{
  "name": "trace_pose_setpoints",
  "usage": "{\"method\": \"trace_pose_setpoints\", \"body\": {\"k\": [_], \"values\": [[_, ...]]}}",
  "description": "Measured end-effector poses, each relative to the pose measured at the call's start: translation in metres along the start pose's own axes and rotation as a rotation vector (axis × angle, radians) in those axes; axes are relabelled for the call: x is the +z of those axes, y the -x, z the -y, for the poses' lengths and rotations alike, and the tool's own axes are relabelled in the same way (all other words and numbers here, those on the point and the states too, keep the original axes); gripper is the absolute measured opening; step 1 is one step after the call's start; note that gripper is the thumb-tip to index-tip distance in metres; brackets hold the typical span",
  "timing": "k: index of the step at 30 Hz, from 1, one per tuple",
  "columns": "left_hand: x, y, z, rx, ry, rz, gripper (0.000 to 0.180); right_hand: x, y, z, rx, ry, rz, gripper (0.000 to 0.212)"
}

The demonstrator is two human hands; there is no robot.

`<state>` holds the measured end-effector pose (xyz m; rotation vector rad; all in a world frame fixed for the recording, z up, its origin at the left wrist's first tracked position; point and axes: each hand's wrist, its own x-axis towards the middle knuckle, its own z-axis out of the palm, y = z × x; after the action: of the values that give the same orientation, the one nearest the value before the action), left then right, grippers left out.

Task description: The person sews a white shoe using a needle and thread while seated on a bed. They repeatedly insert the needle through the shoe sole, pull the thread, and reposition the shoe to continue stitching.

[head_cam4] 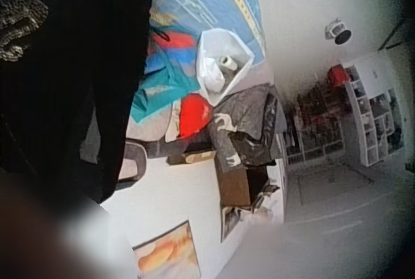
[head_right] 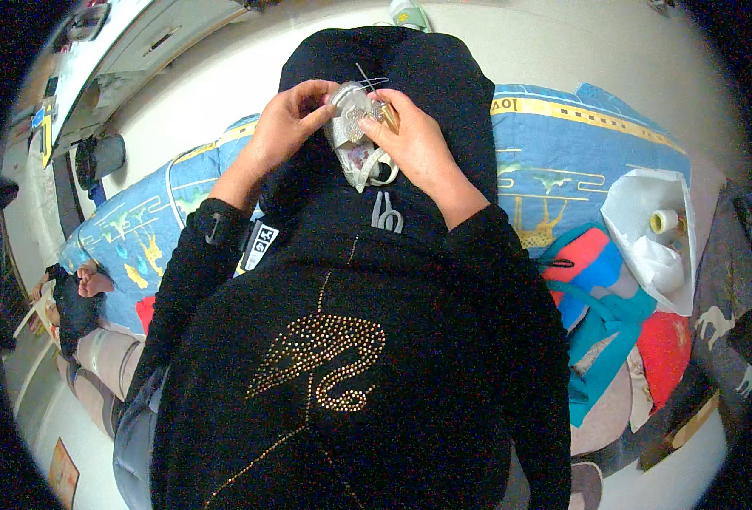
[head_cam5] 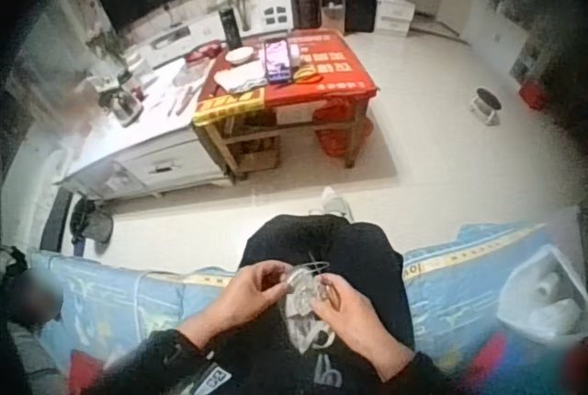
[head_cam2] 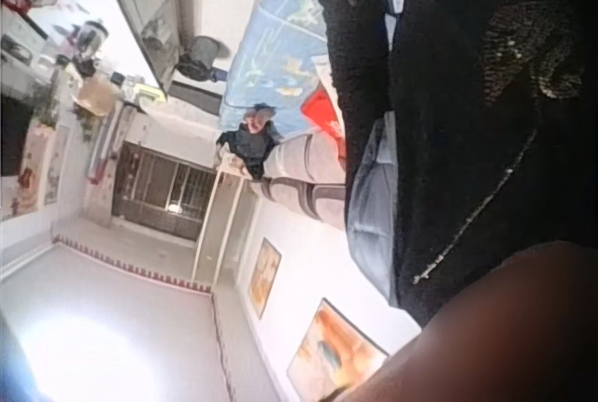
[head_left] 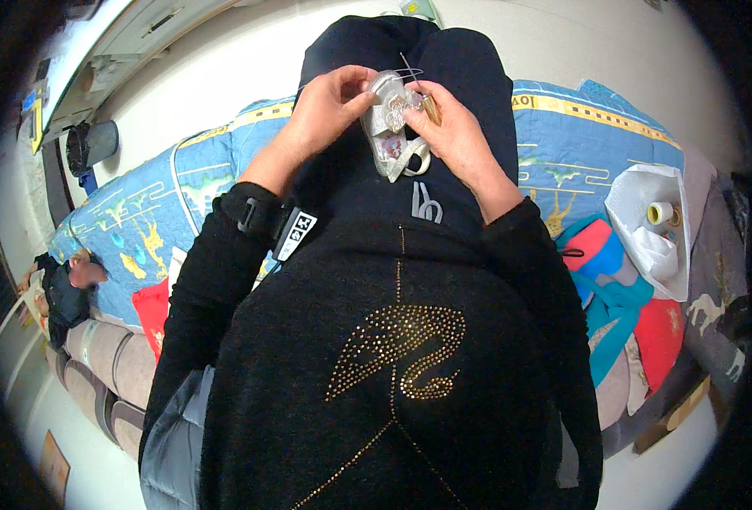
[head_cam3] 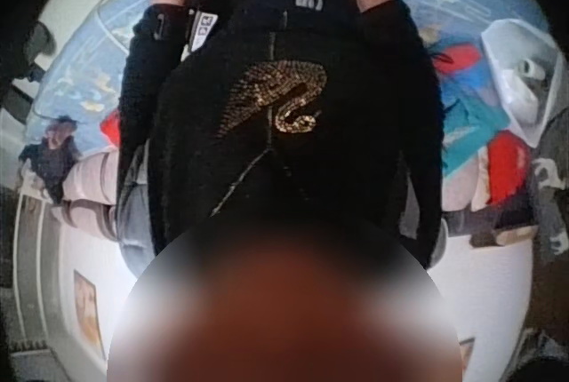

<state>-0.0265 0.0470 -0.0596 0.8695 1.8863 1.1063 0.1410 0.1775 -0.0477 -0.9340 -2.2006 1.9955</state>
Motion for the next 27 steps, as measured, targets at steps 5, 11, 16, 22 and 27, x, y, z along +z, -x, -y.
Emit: {"method": "trace_pose_setpoints", "body": {"k": [5, 11, 16, 22, 27], "values": [[-0.009, 0.022, -0.004, -0.004, 0.241, 0.065, 0.033, 0.001, 0.007, 0.010, -0.139, 0.198, 0.108, 0.045], [-0.034, 0.040, -0.024, -0.073, 0.432, 0.114, 0.042, 0.006, 0.018, 0.025, -0.403, 0.320, 0.150, 0.036], [-0.044, 0.029, -0.029, -0.147, 0.378, 0.475, 0.043, 0.017, 0.026, 0.036, -0.483, 0.393, 0.237, 0.036], [-0.046, 0.018, -0.018, -0.064, 0.798, 0.504, 0.024, 0.017, 0.025, 0.039, -0.468, 0.371, 0.243, 0.035], [-0.087, 0.042, 0.008, 0.080, 0.974, 0.202, 0.019, 0.012, 0.023, 0.036, -0.392, 0.360, 0.215, 0.033]]}}
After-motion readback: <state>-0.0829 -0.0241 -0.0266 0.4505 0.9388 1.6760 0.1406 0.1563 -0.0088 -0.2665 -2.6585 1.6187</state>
